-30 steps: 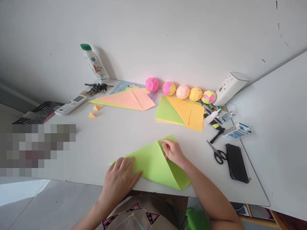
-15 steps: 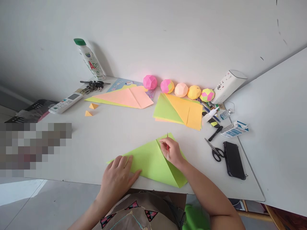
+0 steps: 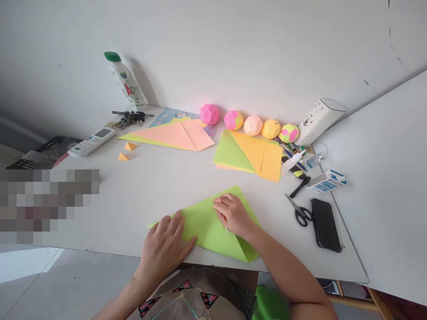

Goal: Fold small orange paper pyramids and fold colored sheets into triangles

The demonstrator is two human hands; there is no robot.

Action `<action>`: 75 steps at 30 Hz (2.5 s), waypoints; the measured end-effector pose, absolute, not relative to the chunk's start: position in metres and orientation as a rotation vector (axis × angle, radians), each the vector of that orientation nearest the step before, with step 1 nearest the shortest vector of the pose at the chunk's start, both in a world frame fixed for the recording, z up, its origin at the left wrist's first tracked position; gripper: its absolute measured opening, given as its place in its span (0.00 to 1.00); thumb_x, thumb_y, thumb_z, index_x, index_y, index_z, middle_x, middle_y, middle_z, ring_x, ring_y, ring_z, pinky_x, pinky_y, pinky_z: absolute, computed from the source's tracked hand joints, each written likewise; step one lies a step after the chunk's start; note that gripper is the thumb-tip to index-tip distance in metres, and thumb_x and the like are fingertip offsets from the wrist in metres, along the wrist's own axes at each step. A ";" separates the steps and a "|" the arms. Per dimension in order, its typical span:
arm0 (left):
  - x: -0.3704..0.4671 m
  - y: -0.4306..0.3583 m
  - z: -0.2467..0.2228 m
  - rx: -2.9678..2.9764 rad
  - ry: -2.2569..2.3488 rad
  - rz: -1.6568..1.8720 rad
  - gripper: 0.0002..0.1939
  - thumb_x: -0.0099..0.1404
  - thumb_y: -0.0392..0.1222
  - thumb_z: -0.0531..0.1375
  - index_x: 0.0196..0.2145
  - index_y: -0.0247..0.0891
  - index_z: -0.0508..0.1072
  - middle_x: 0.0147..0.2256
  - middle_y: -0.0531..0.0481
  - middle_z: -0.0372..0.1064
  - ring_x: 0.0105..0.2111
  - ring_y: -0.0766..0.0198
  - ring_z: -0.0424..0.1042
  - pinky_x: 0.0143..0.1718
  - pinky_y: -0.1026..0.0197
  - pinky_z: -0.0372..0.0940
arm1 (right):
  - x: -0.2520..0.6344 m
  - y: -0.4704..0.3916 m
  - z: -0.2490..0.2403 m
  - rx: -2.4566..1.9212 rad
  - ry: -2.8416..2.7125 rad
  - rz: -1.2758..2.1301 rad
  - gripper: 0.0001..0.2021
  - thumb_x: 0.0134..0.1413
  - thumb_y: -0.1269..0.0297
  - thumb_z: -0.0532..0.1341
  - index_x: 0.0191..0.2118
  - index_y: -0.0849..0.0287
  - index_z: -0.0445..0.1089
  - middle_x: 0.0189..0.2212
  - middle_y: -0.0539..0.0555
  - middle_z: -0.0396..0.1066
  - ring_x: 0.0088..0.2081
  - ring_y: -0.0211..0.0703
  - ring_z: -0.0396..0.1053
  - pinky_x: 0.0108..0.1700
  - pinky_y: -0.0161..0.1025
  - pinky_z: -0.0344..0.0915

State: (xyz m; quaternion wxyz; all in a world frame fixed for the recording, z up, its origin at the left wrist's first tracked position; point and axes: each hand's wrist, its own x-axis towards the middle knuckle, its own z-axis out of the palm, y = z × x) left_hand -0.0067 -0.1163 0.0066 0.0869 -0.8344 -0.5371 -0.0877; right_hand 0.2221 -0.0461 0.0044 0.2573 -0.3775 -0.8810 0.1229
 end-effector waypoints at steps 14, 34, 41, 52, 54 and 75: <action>0.005 -0.122 0.014 -2.431 -1.793 -0.211 0.27 0.69 0.52 0.49 0.53 0.27 0.70 0.55 0.35 0.65 0.49 0.43 0.65 0.50 0.40 0.59 | 0.225 -0.043 0.009 -0.981 -2.437 0.352 0.11 0.60 0.78 0.55 0.41 0.58 0.70 0.42 0.59 0.75 0.47 0.46 0.69 0.50 0.49 0.67; 0.007 -0.124 0.003 -2.394 -2.041 -0.233 0.29 0.66 0.56 0.52 0.53 0.31 0.71 0.62 0.27 0.54 0.57 0.35 0.60 0.56 0.31 0.50 | 0.226 -0.049 0.019 -1.088 -2.573 0.318 0.07 0.62 0.67 0.58 0.44 0.59 0.69 0.50 0.60 0.72 0.53 0.53 0.67 0.49 0.51 0.71; 0.011 -0.123 -0.005 -2.407 -2.121 -0.298 0.32 0.65 0.59 0.53 0.56 0.30 0.69 0.65 0.26 0.44 0.65 0.38 0.46 0.58 0.30 0.44 | 0.198 -0.072 0.034 -1.314 -2.801 0.002 0.07 0.61 0.67 0.57 0.39 0.63 0.72 0.53 0.66 0.70 0.57 0.62 0.65 0.50 0.56 0.69; 0.009 -0.124 -0.014 -2.430 -2.079 -0.141 0.38 0.63 0.57 0.54 0.64 0.31 0.58 0.66 0.25 0.39 0.66 0.34 0.39 0.58 0.26 0.36 | 0.135 -0.121 0.005 -1.569 -2.581 -0.228 0.13 0.60 0.74 0.55 0.49 0.67 0.70 0.54 0.70 0.68 0.61 0.63 0.59 0.59 0.60 0.57; 0.009 -0.124 -0.016 -2.413 -2.063 -0.137 0.38 0.63 0.57 0.53 0.64 0.30 0.57 0.66 0.24 0.38 0.66 0.34 0.39 0.59 0.27 0.35 | 0.136 -0.124 -0.001 -1.596 -2.546 -0.235 0.15 0.60 0.75 0.55 0.51 0.68 0.69 0.56 0.70 0.65 0.62 0.62 0.58 0.59 0.60 0.57; 0.006 -0.128 -0.013 -2.358 -1.987 -0.077 0.38 0.63 0.58 0.54 0.63 0.31 0.58 0.65 0.24 0.42 0.65 0.29 0.40 0.57 0.28 0.42 | 0.229 -0.202 -0.013 -1.981 -2.203 -0.241 0.24 0.55 0.80 0.48 0.56 0.60 0.64 0.63 0.60 0.57 0.66 0.63 0.48 0.57 0.61 0.62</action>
